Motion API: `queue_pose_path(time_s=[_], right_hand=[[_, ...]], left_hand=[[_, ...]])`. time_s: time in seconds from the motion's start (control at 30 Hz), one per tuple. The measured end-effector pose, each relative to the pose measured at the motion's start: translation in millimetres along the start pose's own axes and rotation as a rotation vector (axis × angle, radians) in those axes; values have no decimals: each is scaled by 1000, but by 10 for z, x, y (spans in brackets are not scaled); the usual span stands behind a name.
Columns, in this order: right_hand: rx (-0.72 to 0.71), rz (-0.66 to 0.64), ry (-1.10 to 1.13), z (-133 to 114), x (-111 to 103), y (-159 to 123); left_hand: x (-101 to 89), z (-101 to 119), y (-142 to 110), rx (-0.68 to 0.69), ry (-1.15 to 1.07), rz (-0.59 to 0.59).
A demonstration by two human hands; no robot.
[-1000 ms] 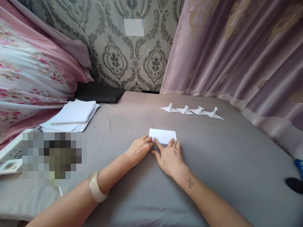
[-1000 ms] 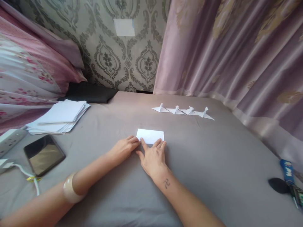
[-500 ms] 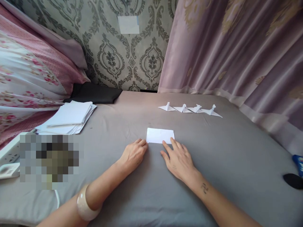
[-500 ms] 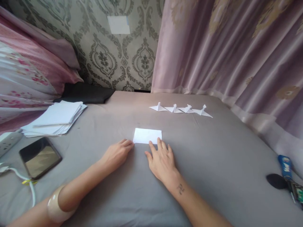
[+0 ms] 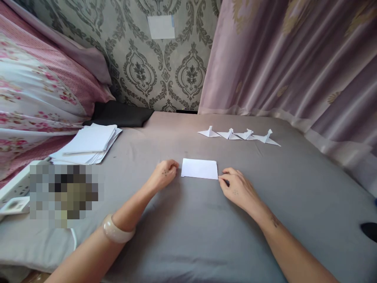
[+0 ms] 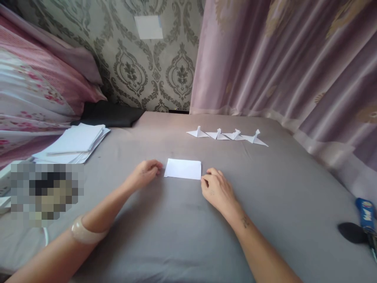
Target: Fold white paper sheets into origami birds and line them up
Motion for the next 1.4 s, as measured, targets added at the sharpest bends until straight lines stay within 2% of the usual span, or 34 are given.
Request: queue_pose_path(time_s=[0.13, 0.3, 0.47, 0.5, 0.57, 0.63, 0.7, 0.8, 0.83, 0.9, 0.97, 1.1, 1.23, 1.3, 1.4], right_hand=[[75, 105, 43, 8, -16, 90], [87, 218, 205, 117, 23, 75], [87, 203, 285, 222, 90, 88], [99, 215, 300, 230, 70, 88], [102, 319, 325, 206, -70, 62], [45, 475, 308, 91, -288, -4], [-73, 540, 246, -115, -425, -62], [-212, 510, 176, -345, -462, -116], [-242, 504, 167, -377, -463, -137], [-272, 516, 170, -376, -481, -180], [-284, 538, 217, -320, -502, -215], [-310, 563, 412, -195, -500, -234], [-280, 583, 535, -99, -457, -186], [-239, 580, 566, -64, -440, -159], [-196, 572, 611, -47, -435, -149]], left_hand=[[105, 43, 152, -28, -80, 52], [123, 105, 115, -3, -196, 116], [214, 124, 49, -45, -535, 61], [236, 143, 37, -49, -567, 44], [210, 238, -1, 8, -548, 54], [73, 442, -95, 191, -418, 147], [-57, 769, -320, 500, -201, 271], [16, 1188, -830, 983, 97, 349], [85, 1261, -976, 1097, 186, 349], [177, 1325, -1153, 1218, 292, 332], [147, 1319, -1160, 1206, 318, 333], [-243, 1096, -844, 975, 263, 477], [-334, 746, -398, 777, 352, 406], [-210, 662, -296, 755, 443, 322], [56, 709, -355, 816, 496, 169]])
Point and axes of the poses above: each hand's wrist, its own y-axis towards the middle knuckle, its own x-axis out of the palm, z = x × y, the point moved 10 cm from there along y, towards the middle knuckle, and after that the axes turned 2 degrees about z, right-handed, at the moved point
